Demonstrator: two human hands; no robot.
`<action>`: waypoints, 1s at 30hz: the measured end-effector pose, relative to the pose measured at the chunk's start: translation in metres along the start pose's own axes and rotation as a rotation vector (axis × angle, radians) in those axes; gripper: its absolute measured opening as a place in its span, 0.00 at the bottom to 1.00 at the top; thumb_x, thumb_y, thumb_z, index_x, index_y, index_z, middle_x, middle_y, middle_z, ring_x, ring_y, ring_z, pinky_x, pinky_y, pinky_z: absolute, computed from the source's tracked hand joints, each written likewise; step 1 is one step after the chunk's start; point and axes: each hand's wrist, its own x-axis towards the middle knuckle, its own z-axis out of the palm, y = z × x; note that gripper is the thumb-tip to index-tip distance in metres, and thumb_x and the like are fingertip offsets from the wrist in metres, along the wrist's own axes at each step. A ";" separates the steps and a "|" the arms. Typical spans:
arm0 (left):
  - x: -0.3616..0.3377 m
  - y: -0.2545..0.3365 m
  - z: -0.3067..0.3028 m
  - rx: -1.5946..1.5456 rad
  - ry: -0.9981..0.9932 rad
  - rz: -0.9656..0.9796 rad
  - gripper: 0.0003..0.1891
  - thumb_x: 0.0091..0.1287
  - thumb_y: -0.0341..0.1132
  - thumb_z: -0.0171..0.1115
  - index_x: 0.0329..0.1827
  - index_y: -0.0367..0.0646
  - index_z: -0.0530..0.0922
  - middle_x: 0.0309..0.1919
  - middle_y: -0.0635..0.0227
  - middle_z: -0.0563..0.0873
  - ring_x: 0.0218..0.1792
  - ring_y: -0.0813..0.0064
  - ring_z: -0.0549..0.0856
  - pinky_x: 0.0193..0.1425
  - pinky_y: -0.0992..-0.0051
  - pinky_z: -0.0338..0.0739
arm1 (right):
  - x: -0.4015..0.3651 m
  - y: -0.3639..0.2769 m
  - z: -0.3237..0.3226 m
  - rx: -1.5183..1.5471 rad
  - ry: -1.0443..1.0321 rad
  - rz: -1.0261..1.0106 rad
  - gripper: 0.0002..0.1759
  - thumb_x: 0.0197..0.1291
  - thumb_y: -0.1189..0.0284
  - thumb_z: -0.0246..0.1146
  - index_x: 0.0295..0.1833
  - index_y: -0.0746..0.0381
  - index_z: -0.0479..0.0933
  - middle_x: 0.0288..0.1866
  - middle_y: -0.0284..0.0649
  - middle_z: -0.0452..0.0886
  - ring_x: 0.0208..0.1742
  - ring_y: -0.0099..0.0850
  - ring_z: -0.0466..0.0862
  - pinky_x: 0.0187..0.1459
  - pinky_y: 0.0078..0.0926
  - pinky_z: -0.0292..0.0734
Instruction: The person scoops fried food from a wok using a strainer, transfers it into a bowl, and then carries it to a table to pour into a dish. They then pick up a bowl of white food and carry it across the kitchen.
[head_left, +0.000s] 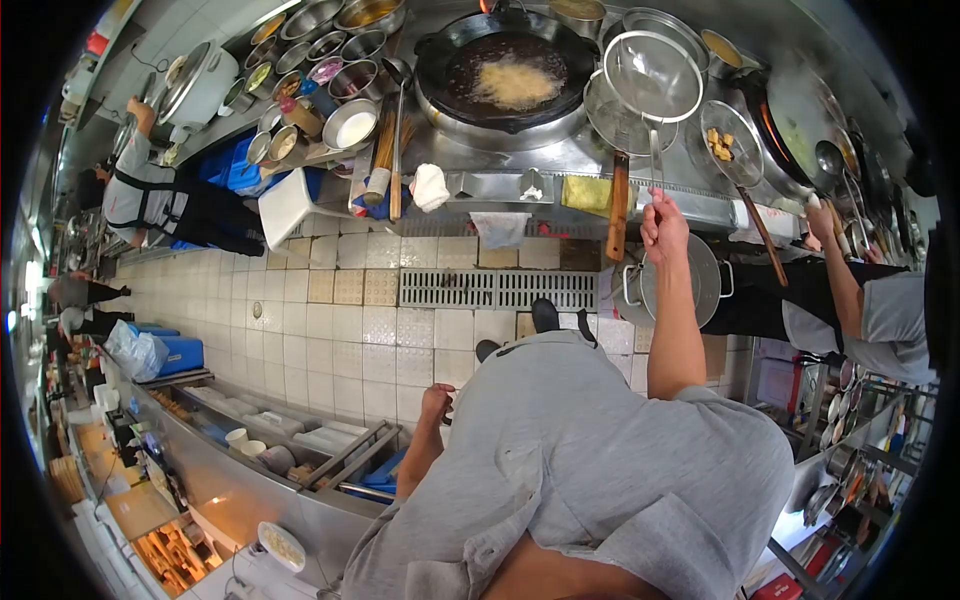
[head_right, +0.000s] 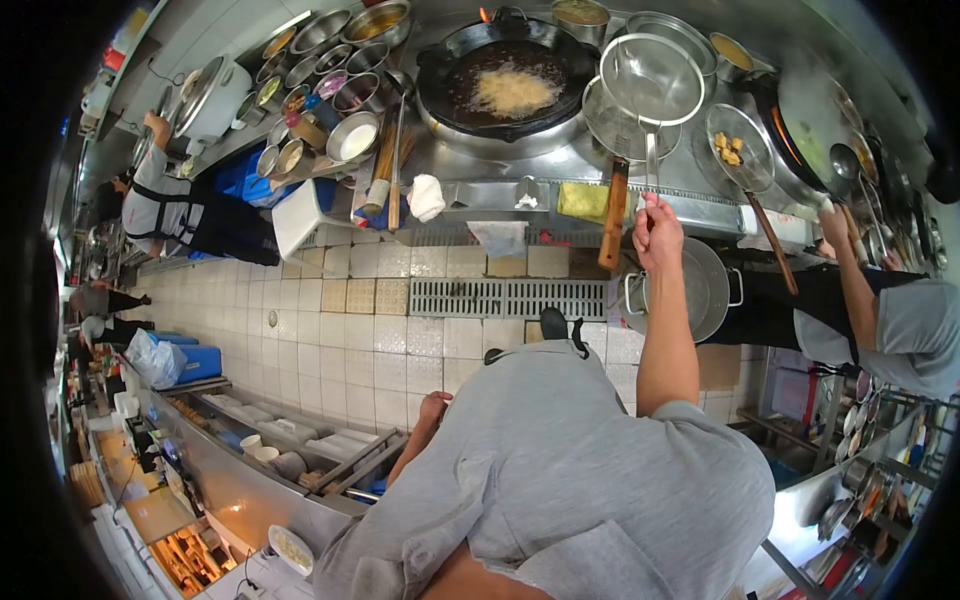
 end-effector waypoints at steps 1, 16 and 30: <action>-0.001 0.004 0.003 0.020 0.020 -0.043 0.10 0.55 0.25 0.46 0.35 0.39 0.76 0.15 0.71 0.72 0.11 0.80 0.68 0.14 0.80 0.65 | -0.004 -0.005 0.010 -0.041 -0.003 -0.046 0.09 0.63 0.71 0.52 0.47 0.60 0.67 0.20 0.31 0.69 0.08 0.17 0.59 0.08 0.16 0.52; 0.008 -0.009 0.004 0.082 0.076 -0.018 0.15 0.44 0.21 0.47 0.35 0.39 0.77 0.15 0.69 0.75 0.13 0.77 0.72 0.17 0.78 0.67 | 0.145 -0.013 0.074 -1.356 0.156 -0.542 0.13 0.55 0.73 0.51 0.41 0.67 0.76 0.21 0.39 0.77 0.15 0.29 0.74 0.21 0.30 0.70; -0.013 -0.049 0.029 -0.146 0.125 0.047 0.12 0.50 0.24 0.46 0.32 0.38 0.79 0.22 0.68 0.80 0.24 0.77 0.76 0.31 0.80 0.70 | 0.133 -0.014 0.114 -0.632 -0.223 0.259 0.09 0.55 0.78 0.49 0.42 0.68 0.67 0.20 0.36 0.70 0.13 0.19 0.63 0.11 0.19 0.55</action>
